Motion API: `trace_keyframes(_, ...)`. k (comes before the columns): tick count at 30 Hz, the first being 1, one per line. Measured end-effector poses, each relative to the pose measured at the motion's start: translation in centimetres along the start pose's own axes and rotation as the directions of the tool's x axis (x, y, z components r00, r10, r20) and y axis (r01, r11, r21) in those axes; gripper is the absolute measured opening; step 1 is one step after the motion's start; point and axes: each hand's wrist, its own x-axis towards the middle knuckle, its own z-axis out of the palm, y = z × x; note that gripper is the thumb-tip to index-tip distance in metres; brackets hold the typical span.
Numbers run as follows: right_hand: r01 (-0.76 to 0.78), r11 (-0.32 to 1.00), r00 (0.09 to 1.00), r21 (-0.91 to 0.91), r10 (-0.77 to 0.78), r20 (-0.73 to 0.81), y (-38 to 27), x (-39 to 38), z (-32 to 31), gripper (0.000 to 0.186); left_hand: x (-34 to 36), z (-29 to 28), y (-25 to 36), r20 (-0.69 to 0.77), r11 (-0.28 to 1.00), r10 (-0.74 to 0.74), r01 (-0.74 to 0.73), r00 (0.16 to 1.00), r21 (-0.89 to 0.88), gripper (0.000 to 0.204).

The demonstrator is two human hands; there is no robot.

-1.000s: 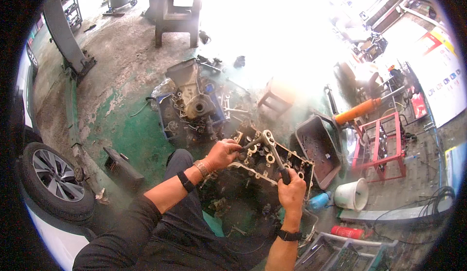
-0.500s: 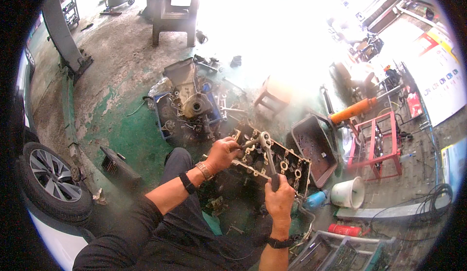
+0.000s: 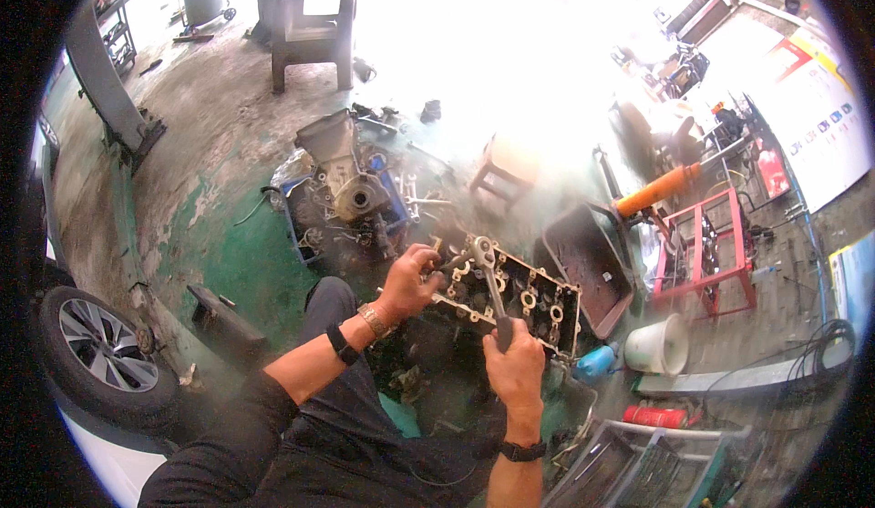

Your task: The person sits on a low stool and works on a disassembled engine block resting on their lap. They wipe the surface with a cloth, then use a ratchet with a socket to loosen and remove bolts from the cylinder head. The removed bolts are placed into a nearby tray.

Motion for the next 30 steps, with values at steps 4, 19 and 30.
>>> trace_keyframes(4,-0.043,0.979,0.994,0.198,0.022,0.107,-2.2,-0.7,0.0,0.02,0.6,1.3,1.0,0.038,0.998,0.053,-0.054,0.998,0.031,0.037)
trace_keyframes(19,-0.315,0.676,0.917,0.666,0.037,0.396,-6.7,-2.2,4.8,0.043,3.8,3.8,-3.2,0.286,0.862,-0.183,0.294,0.94,-0.414,0.022)
trace_keyframes(30,0.07,0.942,0.998,-0.329,-0.066,0.023,6.0,7.4,0.1,0.022,4.2,5.0,-4.1,0.404,0.852,-0.386,0.489,0.829,-0.188,0.046)
